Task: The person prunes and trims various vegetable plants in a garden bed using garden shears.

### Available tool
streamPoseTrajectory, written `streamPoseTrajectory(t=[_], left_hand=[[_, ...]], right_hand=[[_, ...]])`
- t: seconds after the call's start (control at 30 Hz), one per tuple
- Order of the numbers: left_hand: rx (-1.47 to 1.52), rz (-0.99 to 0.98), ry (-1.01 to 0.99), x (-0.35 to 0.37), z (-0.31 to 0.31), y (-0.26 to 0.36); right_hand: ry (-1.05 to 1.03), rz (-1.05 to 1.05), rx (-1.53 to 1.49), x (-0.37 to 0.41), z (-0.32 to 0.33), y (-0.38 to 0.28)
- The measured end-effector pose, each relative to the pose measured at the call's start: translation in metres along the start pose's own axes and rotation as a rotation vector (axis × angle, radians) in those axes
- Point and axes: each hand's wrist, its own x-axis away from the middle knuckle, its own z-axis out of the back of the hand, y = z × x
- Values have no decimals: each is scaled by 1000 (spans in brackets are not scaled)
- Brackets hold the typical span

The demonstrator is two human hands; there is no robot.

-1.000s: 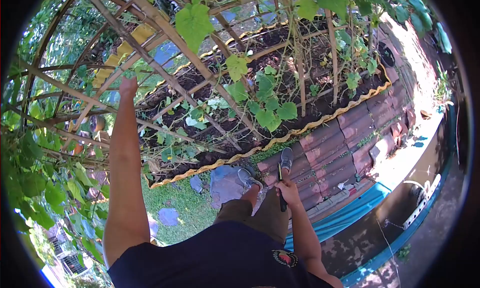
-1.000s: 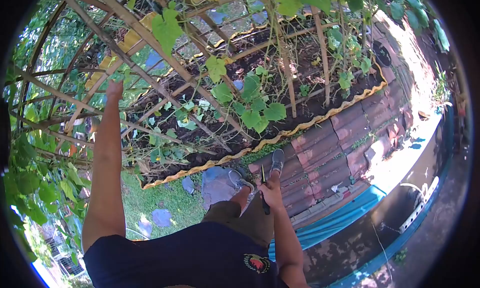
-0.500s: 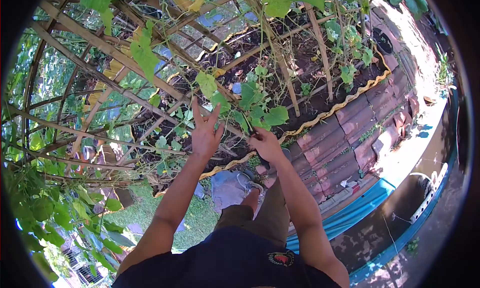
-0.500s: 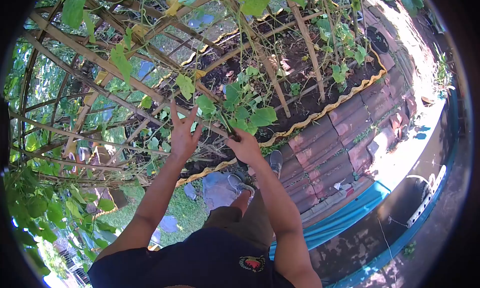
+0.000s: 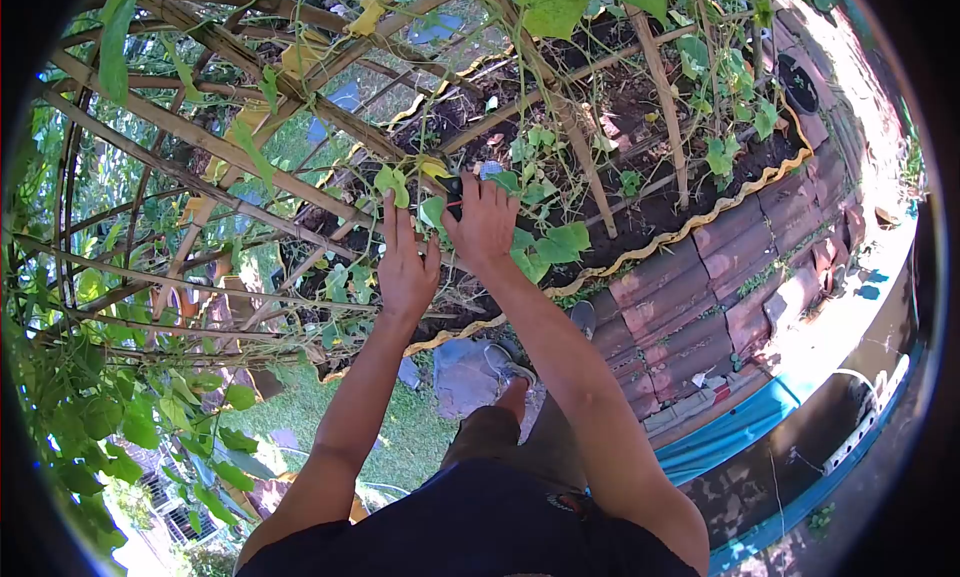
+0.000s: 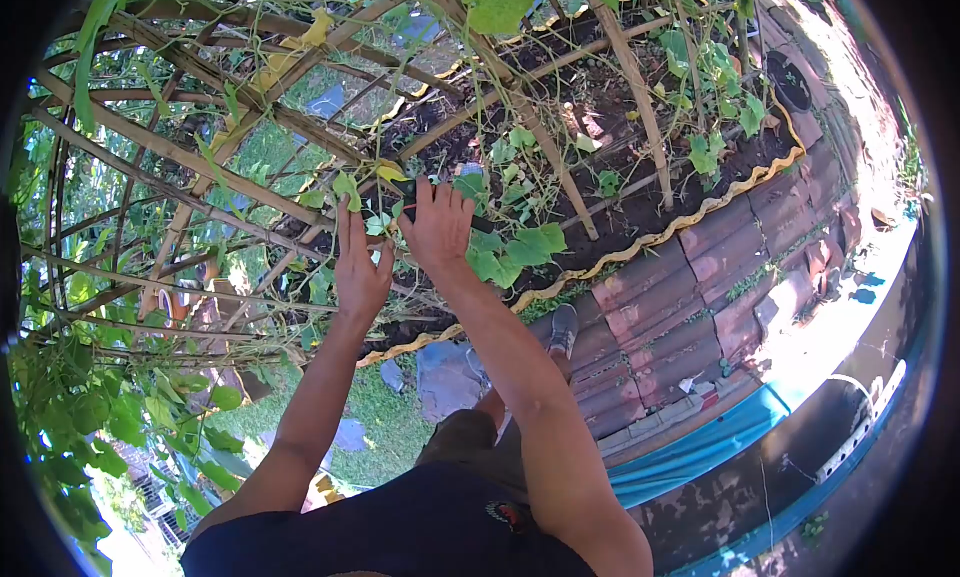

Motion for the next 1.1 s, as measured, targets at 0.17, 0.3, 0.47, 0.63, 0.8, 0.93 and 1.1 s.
streamPoseTrajectory(t=[0.17,0.3,0.47,0.63,0.8,0.93,1.1], left_hand=[[73,27,-16,1,5,3],[124,47,-51,1,12,6],[110,33,-63,5,14,1],[138,-30,-42,11,17,-3],[207,-202,-47,52,36,5],[235,-334,-191,121,67,-14],[398,162,52,137,133,-62]], right_hand=[[35,-10,-55,3,-7,-5],[93,-9,-89,8,-16,-6],[112,-11,-130,15,-30,-6],[77,-69,-162,19,-35,-7],[131,-140,-81,37,-18,5],[109,-284,-68,93,-8,38],[-22,-466,-91,205,22,78]])
